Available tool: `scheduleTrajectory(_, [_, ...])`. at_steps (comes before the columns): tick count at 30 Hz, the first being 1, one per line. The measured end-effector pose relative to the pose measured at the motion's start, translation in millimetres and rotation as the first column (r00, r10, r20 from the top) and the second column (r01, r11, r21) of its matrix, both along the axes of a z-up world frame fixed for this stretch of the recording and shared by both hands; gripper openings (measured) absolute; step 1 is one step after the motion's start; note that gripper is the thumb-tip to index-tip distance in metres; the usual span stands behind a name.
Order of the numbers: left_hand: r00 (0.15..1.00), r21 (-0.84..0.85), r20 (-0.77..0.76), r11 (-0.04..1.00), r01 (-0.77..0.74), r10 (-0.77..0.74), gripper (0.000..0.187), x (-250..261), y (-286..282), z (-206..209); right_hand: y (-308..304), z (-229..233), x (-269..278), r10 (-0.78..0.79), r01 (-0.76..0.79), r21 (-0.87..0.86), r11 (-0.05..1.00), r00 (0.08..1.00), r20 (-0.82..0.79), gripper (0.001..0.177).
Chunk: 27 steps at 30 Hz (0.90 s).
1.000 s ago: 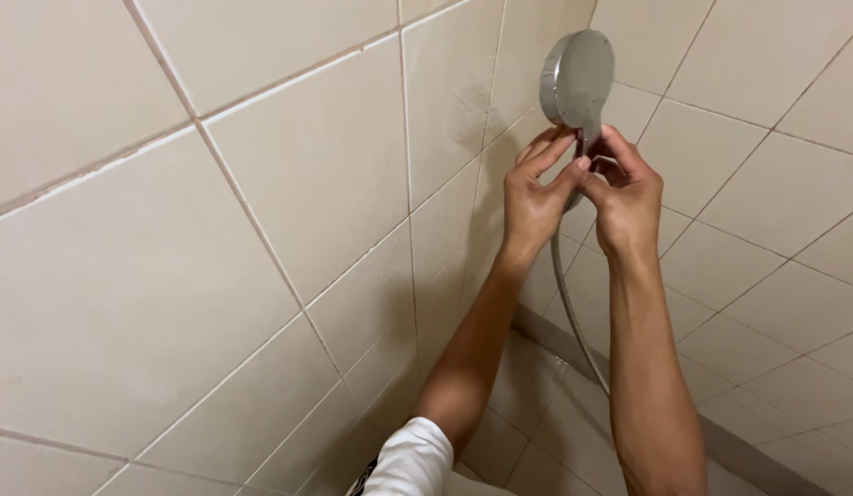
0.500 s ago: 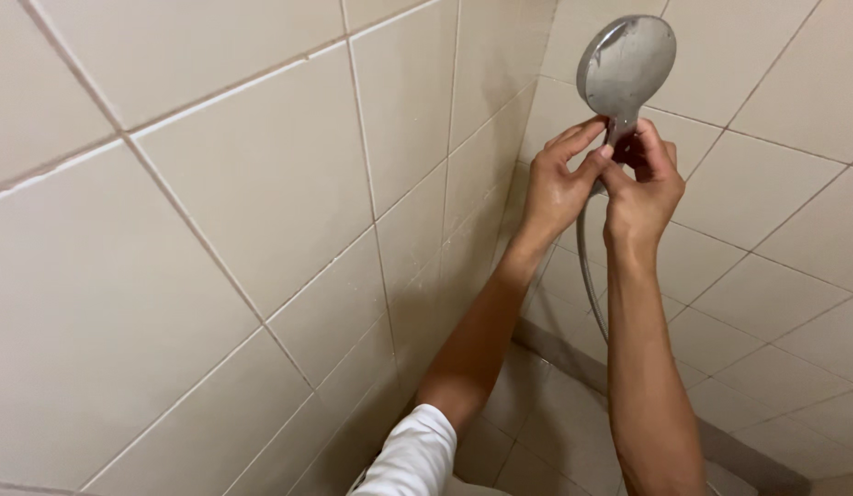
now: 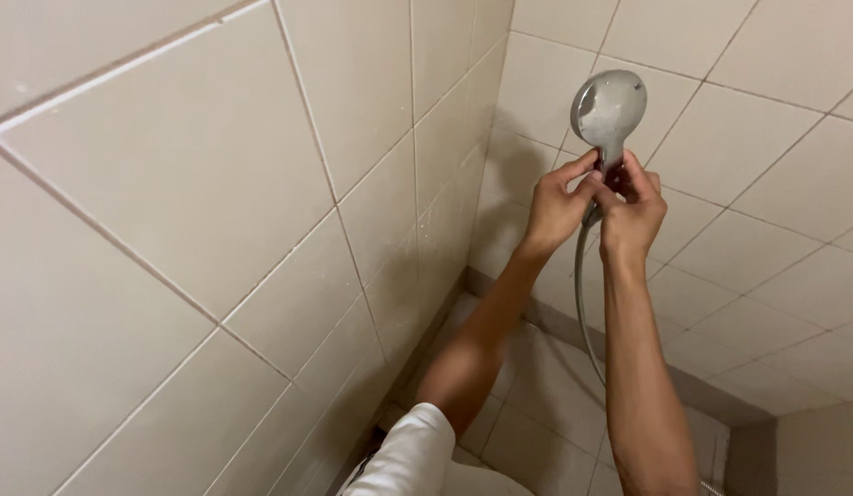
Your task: The person holds a shower head, turns it over, and attempts to reattach it to the wall-mounted faucet assembly by hand in a bathroom.
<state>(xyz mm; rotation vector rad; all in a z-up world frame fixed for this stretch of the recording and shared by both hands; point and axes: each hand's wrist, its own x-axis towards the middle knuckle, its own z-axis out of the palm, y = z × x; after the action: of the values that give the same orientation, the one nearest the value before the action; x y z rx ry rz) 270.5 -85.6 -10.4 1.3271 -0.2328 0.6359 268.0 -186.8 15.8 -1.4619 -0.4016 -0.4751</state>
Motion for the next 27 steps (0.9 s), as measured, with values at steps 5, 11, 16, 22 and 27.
scheduleTrajectory(5, [1.000,0.010,-0.017,1.000,0.022,-0.022,0.039,0.2,-15.8,-15.3,-15.8,-17.6,-1.3,-0.033,0.033,0.003,0.999,0.999,-0.006,0.049])
scheduleTrajectory(11, [0.995,-0.030,0.007,0.994,0.104,-0.104,0.038,4.7,-39.0,-13.8,-38.9,-10.9,-6.8,-0.110,0.110,0.001,0.994,0.994,0.000,0.050])
scheduleTrajectory(16, [0.991,-0.019,-0.031,0.991,0.131,-0.132,0.039,5.8,-61.5,-25.8,-58.8,-14.3,-17.0,-0.157,0.156,-0.045,0.987,0.988,-0.011,0.050])
scheduleTrajectory(22, [0.974,-0.078,-0.101,0.977,0.197,-0.205,0.040,4.0,-95.4,-35.1,-92.0,-29.5,-23.7,-0.230,0.228,-0.075,0.971,0.973,-0.025,0.049])
scheduleTrajectory(27, [0.951,-0.046,-0.054,0.953,0.301,-0.303,0.040,-1.3,-123.4,-23.7,-122.4,-35.8,-26.3,-0.333,0.335,-0.057,0.940,0.942,0.045,0.050])
